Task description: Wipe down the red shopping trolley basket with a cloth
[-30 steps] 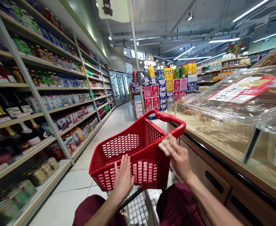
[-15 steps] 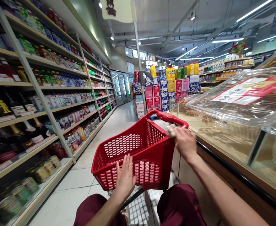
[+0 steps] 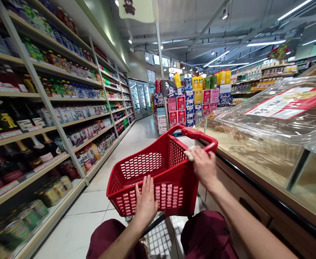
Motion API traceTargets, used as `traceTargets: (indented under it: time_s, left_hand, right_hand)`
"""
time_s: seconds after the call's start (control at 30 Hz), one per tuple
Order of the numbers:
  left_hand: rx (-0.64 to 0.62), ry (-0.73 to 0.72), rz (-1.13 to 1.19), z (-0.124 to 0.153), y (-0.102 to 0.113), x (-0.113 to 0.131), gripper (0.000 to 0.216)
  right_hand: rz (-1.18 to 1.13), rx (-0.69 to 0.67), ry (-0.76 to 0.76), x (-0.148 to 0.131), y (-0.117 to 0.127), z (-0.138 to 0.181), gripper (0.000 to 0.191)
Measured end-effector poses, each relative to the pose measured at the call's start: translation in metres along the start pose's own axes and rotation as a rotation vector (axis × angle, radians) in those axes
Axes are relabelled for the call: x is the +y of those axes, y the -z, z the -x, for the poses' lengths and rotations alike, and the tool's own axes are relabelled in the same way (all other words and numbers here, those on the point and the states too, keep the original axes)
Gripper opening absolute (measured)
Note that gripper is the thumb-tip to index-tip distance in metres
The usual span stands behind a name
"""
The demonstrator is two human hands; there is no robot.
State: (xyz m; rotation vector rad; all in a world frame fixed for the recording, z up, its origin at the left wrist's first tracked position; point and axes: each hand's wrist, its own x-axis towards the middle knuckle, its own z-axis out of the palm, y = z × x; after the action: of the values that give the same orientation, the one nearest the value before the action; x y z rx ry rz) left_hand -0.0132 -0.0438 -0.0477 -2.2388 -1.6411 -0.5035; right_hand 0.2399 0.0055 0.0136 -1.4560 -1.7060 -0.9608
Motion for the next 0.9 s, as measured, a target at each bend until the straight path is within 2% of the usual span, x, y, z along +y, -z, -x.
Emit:
traceTargets:
  time_s: [0.07, 0.13, 0.2, 0.27, 0.33, 0.4, 0.5, 0.57, 0.67, 0.73, 0.8, 0.9]
  left_hand:
    - [-0.005, -0.005, -0.003, 0.0, 0.0, -0.001, 0.078]
    - [-0.009, -0.026, -0.01, 0.001, 0.001, -0.004, 0.077]
    - [-0.006, -0.039, -0.011, 0.002, 0.001, -0.005, 0.076]
    - [0.0, -0.04, -0.001, 0.002, 0.001, -0.004, 0.076]
    - [0.005, -0.033, 0.015, 0.001, 0.0, -0.002, 0.076]
    - [0.01, -0.025, 0.022, 0.002, 0.0, -0.001, 0.076]
    - [0.012, -0.034, -0.001, 0.004, 0.001, -0.007, 0.072]
    - [0.001, -0.01, -0.027, 0.007, 0.003, -0.014, 0.069]
    - [-0.029, 0.039, -0.04, 0.011, 0.006, -0.022, 0.065]
    - [-0.047, 0.048, -0.036, 0.013, 0.008, -0.023, 0.065]
    - [-0.056, 0.05, -0.033, 0.014, 0.01, -0.024, 0.065]
    - [-0.071, 0.032, -0.033, 0.015, 0.012, -0.03, 0.064]
  right_hand:
    - [-0.11, -0.035, 0.171, -0.026, -0.007, 0.009, 0.034]
    - [-0.185, -0.062, 0.274, -0.041, -0.011, 0.015, 0.037]
    - [-0.186, -0.071, 0.233, -0.036, -0.013, 0.013, 0.037]
    - [-0.131, -0.047, 0.102, -0.022, -0.012, 0.008, 0.035]
    - [-0.09, -0.013, 0.013, -0.02, -0.01, 0.007, 0.033]
    - [-0.124, 0.0, 0.052, -0.037, -0.01, 0.012, 0.034]
    - [-0.245, -0.036, 0.231, -0.07, -0.013, 0.023, 0.038]
    - [-0.265, -0.051, 0.239, -0.072, -0.014, 0.024, 0.039]
    - [-0.168, -0.022, 0.054, -0.049, -0.013, 0.017, 0.035]
    - [-0.118, -0.005, -0.02, -0.046, -0.013, 0.015, 0.034]
    - [-0.155, -0.018, 0.035, -0.066, -0.014, 0.018, 0.035]
    - [-0.274, -0.068, 0.206, -0.107, -0.018, 0.026, 0.039]
